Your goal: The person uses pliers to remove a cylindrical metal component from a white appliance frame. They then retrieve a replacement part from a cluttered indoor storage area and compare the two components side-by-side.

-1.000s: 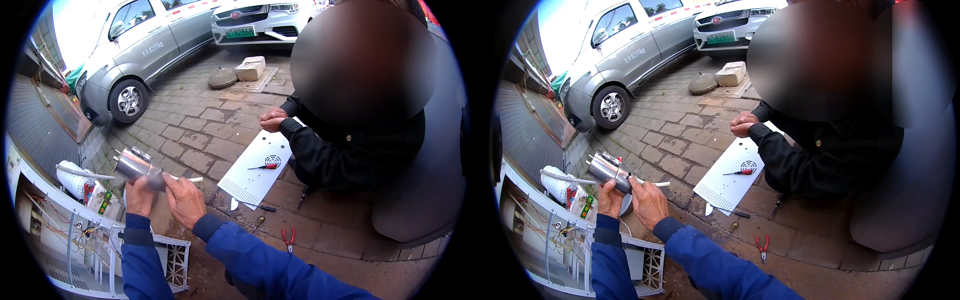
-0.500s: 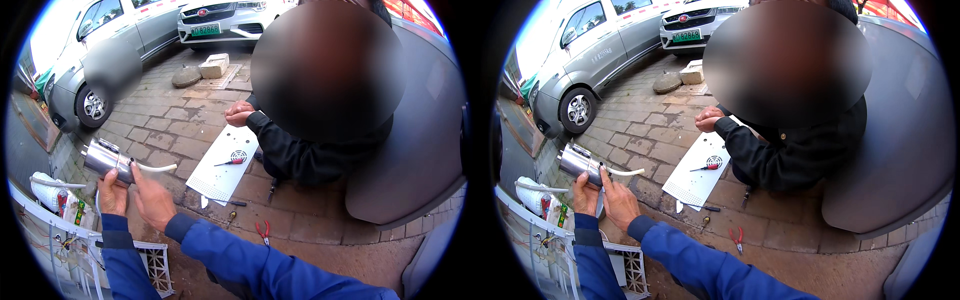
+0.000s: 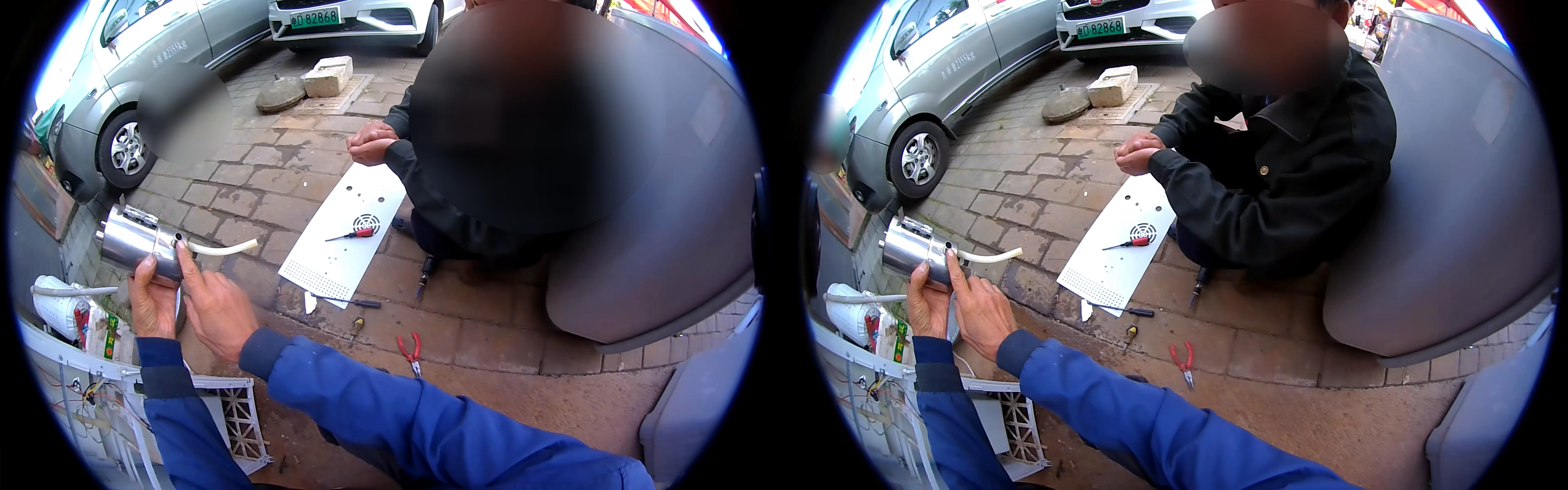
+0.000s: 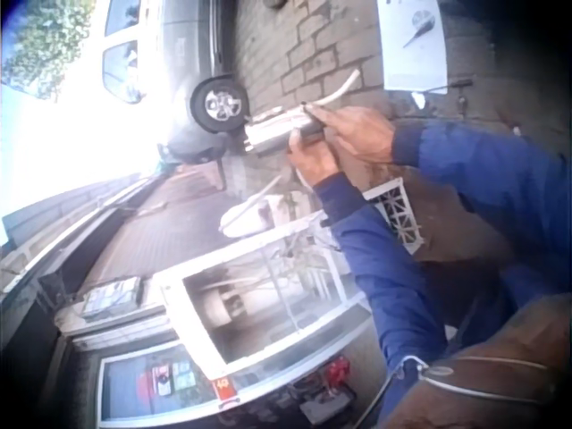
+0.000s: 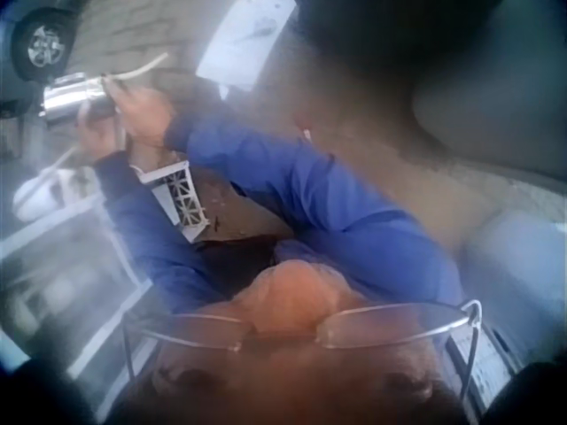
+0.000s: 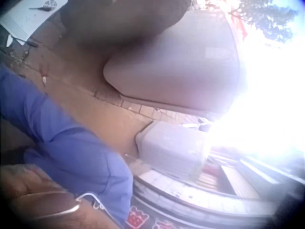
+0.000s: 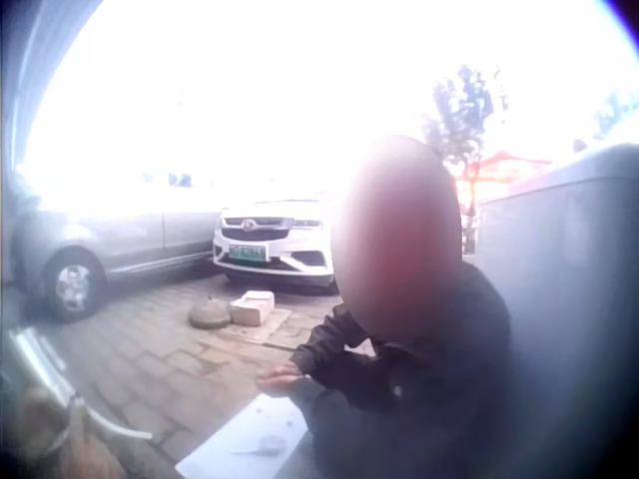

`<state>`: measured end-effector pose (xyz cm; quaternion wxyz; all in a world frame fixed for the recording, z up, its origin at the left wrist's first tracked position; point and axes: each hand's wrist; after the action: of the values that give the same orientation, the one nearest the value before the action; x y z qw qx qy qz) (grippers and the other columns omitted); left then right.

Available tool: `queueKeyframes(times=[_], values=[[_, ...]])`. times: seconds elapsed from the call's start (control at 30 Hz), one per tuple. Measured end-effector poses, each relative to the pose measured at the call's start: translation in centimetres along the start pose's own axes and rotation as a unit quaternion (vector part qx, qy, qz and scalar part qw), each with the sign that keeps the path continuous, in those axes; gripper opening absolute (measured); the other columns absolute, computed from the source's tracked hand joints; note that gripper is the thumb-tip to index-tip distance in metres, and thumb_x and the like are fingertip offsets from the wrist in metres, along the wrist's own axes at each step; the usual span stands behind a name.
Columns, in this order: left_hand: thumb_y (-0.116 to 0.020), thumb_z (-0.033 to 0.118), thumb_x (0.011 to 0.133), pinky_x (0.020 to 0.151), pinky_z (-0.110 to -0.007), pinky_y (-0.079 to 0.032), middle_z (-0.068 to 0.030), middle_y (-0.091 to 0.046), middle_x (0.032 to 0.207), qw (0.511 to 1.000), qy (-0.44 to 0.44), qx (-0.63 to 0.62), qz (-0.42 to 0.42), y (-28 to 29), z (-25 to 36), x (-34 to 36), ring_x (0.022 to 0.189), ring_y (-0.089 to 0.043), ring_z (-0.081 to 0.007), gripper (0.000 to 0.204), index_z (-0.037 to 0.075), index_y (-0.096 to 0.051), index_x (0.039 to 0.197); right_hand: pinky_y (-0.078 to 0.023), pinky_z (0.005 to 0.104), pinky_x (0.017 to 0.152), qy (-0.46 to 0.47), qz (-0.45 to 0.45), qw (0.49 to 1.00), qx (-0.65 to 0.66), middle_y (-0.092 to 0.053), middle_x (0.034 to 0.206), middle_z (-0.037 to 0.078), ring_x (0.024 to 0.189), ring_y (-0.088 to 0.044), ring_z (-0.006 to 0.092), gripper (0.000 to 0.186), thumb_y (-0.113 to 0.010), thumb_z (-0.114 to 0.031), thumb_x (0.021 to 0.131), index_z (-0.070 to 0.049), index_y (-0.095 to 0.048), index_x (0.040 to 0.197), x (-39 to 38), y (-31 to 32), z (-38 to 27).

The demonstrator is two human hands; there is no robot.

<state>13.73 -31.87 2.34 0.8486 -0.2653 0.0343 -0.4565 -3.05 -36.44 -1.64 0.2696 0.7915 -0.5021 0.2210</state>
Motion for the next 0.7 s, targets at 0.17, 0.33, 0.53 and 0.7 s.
queueKeyframes(times=[0.17, 0.33, 0.53, 0.7], values=[[-0.077, 0.015, 0.090, 0.113, -0.046, -0.049, -0.0140, -0.064, 0.134, 1.000, -0.007, 0.008, 0.007, 0.1, -0.3, 0.0, 0.124, -0.063, -0.0275, 0.058, 0.001, -0.054, 0.141, -0.051, 0.0477, 0.080, -0.003, -0.007, 1.000, 0.000, -0.060, 0.095, 0.017, 0.089, -0.062, 0.0371, 0.090, -0.065, -0.005, 0.090, -0.006, -0.020, 0.167, 0.1, 0.5, 0.1], [-0.073, 0.014, 0.091, 0.111, -0.045, -0.050, -0.0125, -0.068, 0.129, 1.000, 0.005, 0.001, -0.008, 0.3, 0.4, -1.1, 0.119, -0.066, -0.0264, 0.050, 0.001, -0.057, 0.136, -0.052, 0.0496, 0.077, 0.016, -0.012, 0.999, -0.030, -0.060, 0.092, 0.018, 0.085, -0.062, 0.0388, 0.087, -0.065, -0.004, 0.088, -0.006, -0.027, 0.166, -0.1, -0.6, 0.1], [-0.075, 0.005, 0.086, 0.105, -0.047, -0.055, -0.0146, -0.066, 0.123, 1.000, -0.022, -0.003, -0.006, -2.5, 1.6, -3.0, 0.114, -0.068, -0.0271, 0.057, -0.003, -0.051, 0.137, -0.056, 0.0466, 0.077, -0.007, -0.007, 1.000, 0.023, -0.065, 0.098, 0.020, 0.088, -0.068, 0.0371, 0.056, -0.067, -0.002, 0.089, 0.003, -0.054, 0.144, 0.5, 2.0, -1.5], [-0.074, 0.015, 0.089, 0.114, -0.055, -0.049, -0.0119, -0.066, 0.131, 0.996, -0.034, -0.074, 0.032, 0.2, 1.4, -6.6, 0.126, -0.064, -0.0299, 0.061, 0.003, -0.049, 0.144, -0.056, 0.0356, 0.071, 0.003, 0.032, 0.999, 0.033, -0.067, 0.093, 0.017, 0.076, -0.069, 0.0251, 0.035, -0.070, 0.003, 0.089, 0.007, -0.064, 0.123, -0.1, 4.3, -2.6]])
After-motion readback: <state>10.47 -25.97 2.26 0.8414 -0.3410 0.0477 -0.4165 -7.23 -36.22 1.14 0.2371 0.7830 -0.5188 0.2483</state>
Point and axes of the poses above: each hand's wrist, its own x-axis towards the middle knuckle, its own y-axis out of the back of the hand, z = x × y
